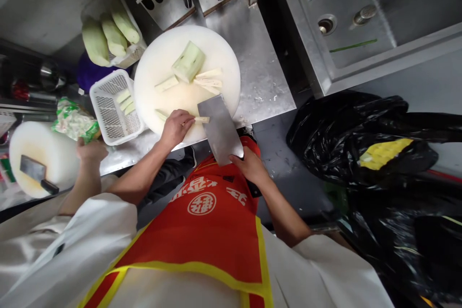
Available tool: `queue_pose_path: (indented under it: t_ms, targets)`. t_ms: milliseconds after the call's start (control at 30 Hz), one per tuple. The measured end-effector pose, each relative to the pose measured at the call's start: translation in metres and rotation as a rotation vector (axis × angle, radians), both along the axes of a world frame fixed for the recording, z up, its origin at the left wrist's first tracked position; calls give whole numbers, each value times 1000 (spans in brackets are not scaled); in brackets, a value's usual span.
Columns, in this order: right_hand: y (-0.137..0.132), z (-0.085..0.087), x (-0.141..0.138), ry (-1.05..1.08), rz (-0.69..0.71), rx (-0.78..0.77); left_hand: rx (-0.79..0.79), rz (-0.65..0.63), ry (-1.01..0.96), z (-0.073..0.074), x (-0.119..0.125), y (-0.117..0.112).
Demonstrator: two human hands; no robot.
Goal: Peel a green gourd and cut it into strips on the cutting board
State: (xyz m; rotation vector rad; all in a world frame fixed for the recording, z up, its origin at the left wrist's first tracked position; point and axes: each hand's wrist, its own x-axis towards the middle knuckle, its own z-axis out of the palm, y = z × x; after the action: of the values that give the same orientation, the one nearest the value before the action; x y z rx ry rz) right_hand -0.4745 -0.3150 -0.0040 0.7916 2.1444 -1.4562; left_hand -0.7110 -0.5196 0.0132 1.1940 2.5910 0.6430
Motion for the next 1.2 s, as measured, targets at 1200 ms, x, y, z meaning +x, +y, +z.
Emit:
queue_pose_path:
  t_ms: [1200]
  targets:
    - [37, 64, 3, -25, -248, 144, 100, 98, 0, 17, -113, 20]
